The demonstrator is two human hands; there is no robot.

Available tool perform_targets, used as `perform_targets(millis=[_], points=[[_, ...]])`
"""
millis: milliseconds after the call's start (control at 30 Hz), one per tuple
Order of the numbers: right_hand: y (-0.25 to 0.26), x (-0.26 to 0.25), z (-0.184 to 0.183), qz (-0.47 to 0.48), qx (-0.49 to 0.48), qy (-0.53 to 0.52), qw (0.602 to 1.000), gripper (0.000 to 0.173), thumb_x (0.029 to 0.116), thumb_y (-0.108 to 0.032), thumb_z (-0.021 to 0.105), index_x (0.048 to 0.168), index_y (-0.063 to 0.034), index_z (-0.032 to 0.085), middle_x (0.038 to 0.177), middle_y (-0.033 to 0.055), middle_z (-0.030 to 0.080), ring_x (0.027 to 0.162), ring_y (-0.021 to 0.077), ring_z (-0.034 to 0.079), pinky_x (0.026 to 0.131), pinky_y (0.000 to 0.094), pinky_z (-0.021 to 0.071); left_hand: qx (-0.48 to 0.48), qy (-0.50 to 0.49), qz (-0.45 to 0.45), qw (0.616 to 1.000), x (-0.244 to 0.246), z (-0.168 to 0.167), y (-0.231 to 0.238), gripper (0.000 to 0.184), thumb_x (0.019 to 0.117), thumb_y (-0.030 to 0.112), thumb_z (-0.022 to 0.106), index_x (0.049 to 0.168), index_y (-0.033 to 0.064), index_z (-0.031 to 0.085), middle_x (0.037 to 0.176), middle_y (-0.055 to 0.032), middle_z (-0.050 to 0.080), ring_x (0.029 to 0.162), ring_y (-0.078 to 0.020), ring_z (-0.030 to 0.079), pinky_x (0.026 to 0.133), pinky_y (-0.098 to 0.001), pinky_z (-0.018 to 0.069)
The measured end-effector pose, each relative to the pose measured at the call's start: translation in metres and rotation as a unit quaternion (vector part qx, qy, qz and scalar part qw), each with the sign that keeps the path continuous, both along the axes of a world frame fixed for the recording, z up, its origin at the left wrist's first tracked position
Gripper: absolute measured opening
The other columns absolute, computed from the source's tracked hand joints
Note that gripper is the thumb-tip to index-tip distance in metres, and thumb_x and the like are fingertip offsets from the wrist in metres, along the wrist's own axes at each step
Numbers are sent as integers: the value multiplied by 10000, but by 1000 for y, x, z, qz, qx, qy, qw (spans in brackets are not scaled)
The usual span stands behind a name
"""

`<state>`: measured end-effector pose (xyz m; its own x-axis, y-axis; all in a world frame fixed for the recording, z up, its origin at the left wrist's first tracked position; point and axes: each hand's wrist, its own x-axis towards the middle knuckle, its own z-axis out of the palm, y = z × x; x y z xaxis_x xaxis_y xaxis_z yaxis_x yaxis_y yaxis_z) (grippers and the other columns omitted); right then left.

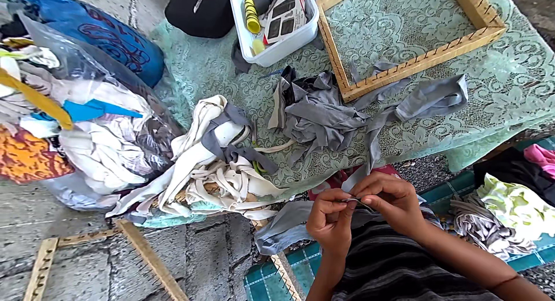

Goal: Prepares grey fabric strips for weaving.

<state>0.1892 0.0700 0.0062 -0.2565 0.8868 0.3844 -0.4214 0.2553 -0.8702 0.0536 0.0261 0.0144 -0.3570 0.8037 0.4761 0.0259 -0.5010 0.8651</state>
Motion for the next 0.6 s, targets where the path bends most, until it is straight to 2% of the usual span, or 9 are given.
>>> perform_targets(millis=[267,467,600], points=[[-6,-6,2,4,-102,57,993,93,952,-151,721,964,-83,783,1004,-6,750,972,66,696,870,241,583,-15,-60,27,998,14,1,-1,113,922,51,727,969,149,697,1046,21,710,988,-49,686,843,-192,581],[-9,-9,4,11,-90,52,995,146,956,-152,715,1043,-65,794,1065,-1,743,1015,60,681,891,227,573,-23,-109,54,992,19,1,2,117,947,46,691,967,158,666,1044,14,696,982,-51,683,835,-203,584],[-10,-9,3,34,-52,40,997,281,960,-250,723,1157,-52,754,1157,12,707,1093,73,650,947,255,557,-21,-113,78,990,20,2,3,132,951,19,672,963,146,638,1034,11,686,965,-49,681,824,-200,584]])
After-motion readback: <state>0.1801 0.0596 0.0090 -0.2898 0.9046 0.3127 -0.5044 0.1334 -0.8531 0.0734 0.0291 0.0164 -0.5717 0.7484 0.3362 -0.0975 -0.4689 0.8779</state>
